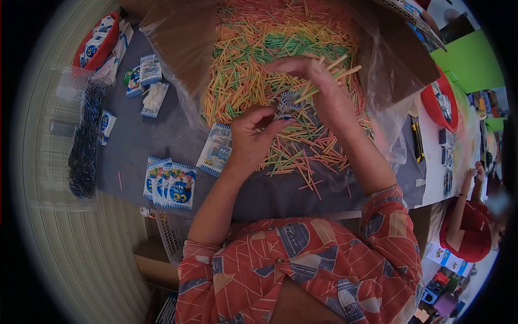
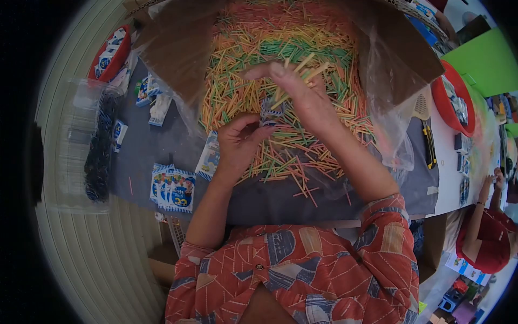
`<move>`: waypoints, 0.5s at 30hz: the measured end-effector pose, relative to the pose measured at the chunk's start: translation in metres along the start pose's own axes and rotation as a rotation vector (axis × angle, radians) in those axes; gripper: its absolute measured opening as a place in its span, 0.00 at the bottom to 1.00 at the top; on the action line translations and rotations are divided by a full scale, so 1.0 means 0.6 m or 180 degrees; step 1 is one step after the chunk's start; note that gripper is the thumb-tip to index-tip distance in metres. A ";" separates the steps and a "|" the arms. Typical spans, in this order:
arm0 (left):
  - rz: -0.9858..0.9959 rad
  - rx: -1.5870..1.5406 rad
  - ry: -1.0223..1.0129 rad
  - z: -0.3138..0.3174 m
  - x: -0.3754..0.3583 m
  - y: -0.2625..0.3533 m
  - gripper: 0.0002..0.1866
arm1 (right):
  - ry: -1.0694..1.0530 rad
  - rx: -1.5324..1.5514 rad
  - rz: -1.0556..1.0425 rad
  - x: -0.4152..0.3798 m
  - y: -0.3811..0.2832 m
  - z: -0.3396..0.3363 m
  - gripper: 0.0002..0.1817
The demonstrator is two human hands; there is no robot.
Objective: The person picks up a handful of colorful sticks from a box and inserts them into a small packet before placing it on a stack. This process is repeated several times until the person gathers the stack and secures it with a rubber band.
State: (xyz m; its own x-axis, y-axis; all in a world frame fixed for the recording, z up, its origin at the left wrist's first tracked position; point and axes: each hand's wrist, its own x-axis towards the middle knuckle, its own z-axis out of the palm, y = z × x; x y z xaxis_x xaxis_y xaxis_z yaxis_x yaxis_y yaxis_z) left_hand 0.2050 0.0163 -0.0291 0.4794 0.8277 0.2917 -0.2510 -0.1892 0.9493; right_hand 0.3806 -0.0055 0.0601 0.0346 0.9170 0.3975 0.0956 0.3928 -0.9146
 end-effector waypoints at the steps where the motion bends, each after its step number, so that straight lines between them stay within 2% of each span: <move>1: -0.0005 -0.0003 -0.0015 0.002 0.000 0.001 0.11 | 0.0015 -0.0003 0.0004 -0.003 0.005 0.001 0.24; 3: 0.0075 -0.0195 0.0021 0.003 0.002 0.005 0.11 | -0.0021 -0.0103 0.0296 -0.009 0.017 0.007 0.20; 7: -0.0022 0.0064 -0.0070 -0.001 0.008 0.004 0.11 | -0.0171 -0.0082 0.0554 -0.023 0.035 0.020 0.18; 10: -0.0067 -0.0270 0.0023 0.008 0.013 0.004 0.12 | -0.0555 -0.0122 0.0443 -0.024 0.043 0.017 0.24; 12: -0.0222 -0.0386 0.0027 0.007 0.011 0.012 0.14 | 0.0002 0.0970 0.0226 -0.016 0.037 0.017 0.21; 15: 0.0052 -0.0249 0.0031 0.003 0.010 0.007 0.14 | -0.0105 0.0608 -0.0120 -0.009 0.020 0.025 0.24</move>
State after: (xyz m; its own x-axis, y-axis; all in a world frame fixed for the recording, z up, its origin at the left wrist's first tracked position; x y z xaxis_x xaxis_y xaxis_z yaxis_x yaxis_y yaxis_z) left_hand 0.2085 0.0196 -0.0228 0.4666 0.8301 0.3055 -0.3238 -0.1611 0.9323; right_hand 0.3666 -0.0047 0.0458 0.0015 0.9019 0.4319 -0.0946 0.4301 -0.8978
